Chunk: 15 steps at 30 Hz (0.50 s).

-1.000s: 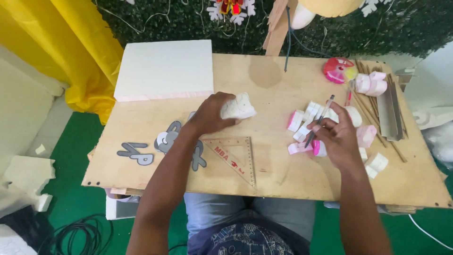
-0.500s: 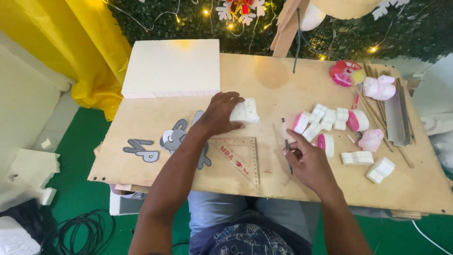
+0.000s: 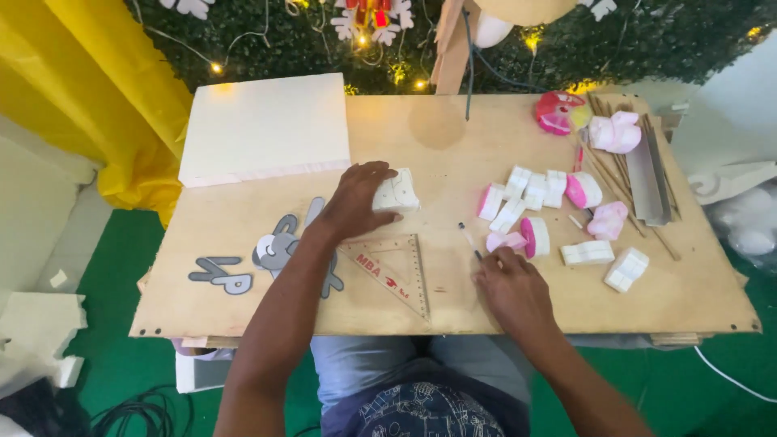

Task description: Sorting and arranging small foam blocks and cutouts on a wooden work surface.

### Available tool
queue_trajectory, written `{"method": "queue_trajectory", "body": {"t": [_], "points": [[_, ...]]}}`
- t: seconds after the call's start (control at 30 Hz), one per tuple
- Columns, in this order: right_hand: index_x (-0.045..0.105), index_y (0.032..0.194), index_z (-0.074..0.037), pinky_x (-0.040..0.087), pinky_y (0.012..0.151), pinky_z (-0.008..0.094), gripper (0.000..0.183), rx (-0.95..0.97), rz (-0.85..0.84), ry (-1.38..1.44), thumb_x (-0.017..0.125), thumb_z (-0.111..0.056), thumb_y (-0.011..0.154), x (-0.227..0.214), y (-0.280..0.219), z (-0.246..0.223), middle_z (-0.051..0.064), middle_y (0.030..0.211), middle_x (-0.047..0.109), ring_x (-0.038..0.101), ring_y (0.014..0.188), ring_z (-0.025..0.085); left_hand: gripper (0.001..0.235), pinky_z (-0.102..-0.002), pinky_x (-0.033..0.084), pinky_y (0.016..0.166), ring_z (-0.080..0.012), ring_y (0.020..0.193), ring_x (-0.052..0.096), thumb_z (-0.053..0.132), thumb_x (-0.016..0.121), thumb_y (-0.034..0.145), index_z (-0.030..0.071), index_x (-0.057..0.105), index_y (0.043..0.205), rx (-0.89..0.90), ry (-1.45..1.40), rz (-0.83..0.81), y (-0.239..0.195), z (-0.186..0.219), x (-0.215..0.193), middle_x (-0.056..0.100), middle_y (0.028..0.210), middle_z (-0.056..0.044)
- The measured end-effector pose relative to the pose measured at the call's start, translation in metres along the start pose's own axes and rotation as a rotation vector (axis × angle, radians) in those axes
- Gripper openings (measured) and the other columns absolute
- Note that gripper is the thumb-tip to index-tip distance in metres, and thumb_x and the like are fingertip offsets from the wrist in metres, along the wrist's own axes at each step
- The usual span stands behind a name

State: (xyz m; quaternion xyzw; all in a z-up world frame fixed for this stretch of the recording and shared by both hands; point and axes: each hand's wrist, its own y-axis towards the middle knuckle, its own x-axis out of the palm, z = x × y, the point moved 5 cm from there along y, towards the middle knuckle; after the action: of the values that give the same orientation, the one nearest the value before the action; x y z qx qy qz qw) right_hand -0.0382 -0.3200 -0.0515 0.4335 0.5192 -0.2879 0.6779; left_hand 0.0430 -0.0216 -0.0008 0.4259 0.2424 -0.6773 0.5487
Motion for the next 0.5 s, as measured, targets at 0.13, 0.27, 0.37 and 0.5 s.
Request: {"method": "queue_trajectory", "body": {"t": [0.13, 0.27, 0.37, 0.5], "points": [[0.073, 0.097, -0.019, 0.061, 0.075, 0.039, 0.021, 0.058, 0.114, 0.14, 0.074, -0.037, 0.087, -0.049, -0.006, 0.027, 0.0, 0.099, 0.062, 0.073, 0.086, 0.028, 0.078, -0.056, 0.02, 0.127, -0.0347, 0.145, 0.043, 0.024, 0.089, 0.076, 0.015, 0.054, 0.145, 0.011, -0.024, -0.005, 0.002, -0.004, 0.006, 0.053, 0.148, -0.015], [0.072, 0.107, -0.011, 0.057, 0.084, 0.04, 0.023, 0.278, 0.306, 0.331, 0.079, -0.026, 0.092, -0.074, -0.035, 0.12, 0.008, 0.099, 0.068, 0.072, 0.094, 0.031, 0.079, -0.052, 0.019, 0.128, -0.034, 0.146, 0.042, 0.028, 0.088, 0.076, 0.016, 0.053, 0.146, 0.001, 0.003, -0.031, 0.004, -0.002, 0.006, 0.052, 0.15, -0.015], [0.069, 0.129, 0.004, 0.052, 0.089, 0.051, 0.037, 0.494, 0.378, 0.292, 0.076, -0.018, 0.1, -0.087, -0.068, 0.196, 0.023, 0.118, 0.069, 0.067, 0.107, 0.042, 0.077, -0.05, 0.028, 0.12, -0.0358, 0.139, 0.048, 0.032, 0.089, 0.074, 0.013, 0.056, 0.141, 0.146, 0.012, 0.096, 0.009, -0.019, 0.019, 0.055, 0.147, -0.016], [0.071, 0.14, 0.008, 0.049, 0.084, 0.062, 0.04, 0.634, 0.373, 0.003, 0.061, -0.026, 0.123, -0.016, -0.146, 0.32, 0.032, 0.126, 0.069, 0.063, 0.109, 0.053, 0.074, -0.049, 0.035, 0.115, -0.0387, 0.136, 0.05, 0.033, 0.089, 0.077, 0.007, 0.059, 0.139, 0.261, -0.026, 0.206, 0.004, -0.014, 0.018, 0.057, 0.145, -0.02]]}}
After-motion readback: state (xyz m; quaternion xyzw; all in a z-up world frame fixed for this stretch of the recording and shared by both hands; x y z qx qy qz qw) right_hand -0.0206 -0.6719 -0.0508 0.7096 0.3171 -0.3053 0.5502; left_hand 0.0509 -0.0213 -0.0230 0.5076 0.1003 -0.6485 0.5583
